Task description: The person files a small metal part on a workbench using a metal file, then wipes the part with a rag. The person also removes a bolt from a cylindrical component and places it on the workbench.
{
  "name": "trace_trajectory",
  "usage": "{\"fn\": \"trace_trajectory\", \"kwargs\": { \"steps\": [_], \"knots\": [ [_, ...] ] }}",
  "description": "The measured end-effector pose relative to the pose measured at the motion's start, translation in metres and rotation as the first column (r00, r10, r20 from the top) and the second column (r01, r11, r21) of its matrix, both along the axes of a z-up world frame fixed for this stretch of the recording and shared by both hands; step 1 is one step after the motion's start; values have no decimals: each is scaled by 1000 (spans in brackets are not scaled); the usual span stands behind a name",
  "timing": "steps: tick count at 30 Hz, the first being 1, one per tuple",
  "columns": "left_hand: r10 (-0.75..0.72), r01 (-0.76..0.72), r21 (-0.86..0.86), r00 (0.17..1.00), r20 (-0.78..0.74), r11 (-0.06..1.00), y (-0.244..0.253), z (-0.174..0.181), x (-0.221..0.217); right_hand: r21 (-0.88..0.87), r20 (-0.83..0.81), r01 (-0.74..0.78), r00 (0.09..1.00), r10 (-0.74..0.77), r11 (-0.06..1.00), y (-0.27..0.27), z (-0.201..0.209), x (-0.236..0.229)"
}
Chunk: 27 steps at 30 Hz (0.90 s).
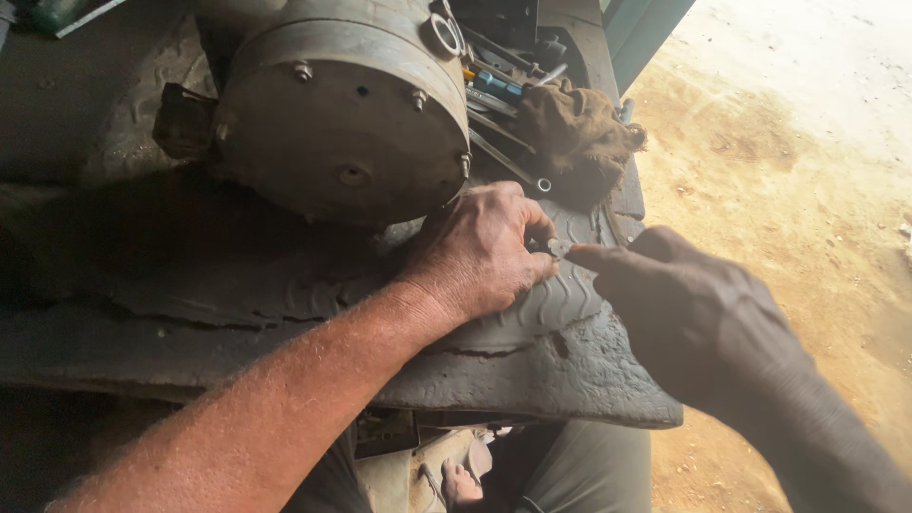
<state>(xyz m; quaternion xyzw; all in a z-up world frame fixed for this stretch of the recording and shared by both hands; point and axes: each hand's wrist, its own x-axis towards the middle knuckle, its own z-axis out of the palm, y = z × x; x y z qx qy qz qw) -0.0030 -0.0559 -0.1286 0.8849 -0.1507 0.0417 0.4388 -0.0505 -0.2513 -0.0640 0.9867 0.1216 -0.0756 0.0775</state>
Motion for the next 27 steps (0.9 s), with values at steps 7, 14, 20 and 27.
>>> {"fn": "trace_trajectory", "kwargs": {
  "steps": [7, 14, 20, 27],
  "knots": [
    [1, -1, 7, 1000, 14, 1000, 1, 4, 0, 88, 85, -136, 988, 129, 987, -4, 0, 2],
    [2, -3, 35, 999, 38, 999, 3, 2, 0, 129, 82, -95, 993, 85, 987, 12, 10, -4],
    [9, -9, 25, 1000, 11, 1000, 4, 7, -1, -39, -1, -30, 1000, 30, 999, 22, 22, -4],
    [13, -16, 49, 998, 60, 999, 1, 6, -3, 53, 80, -154, 986, 150, 987, 18, 15, -4]
  ]
}}
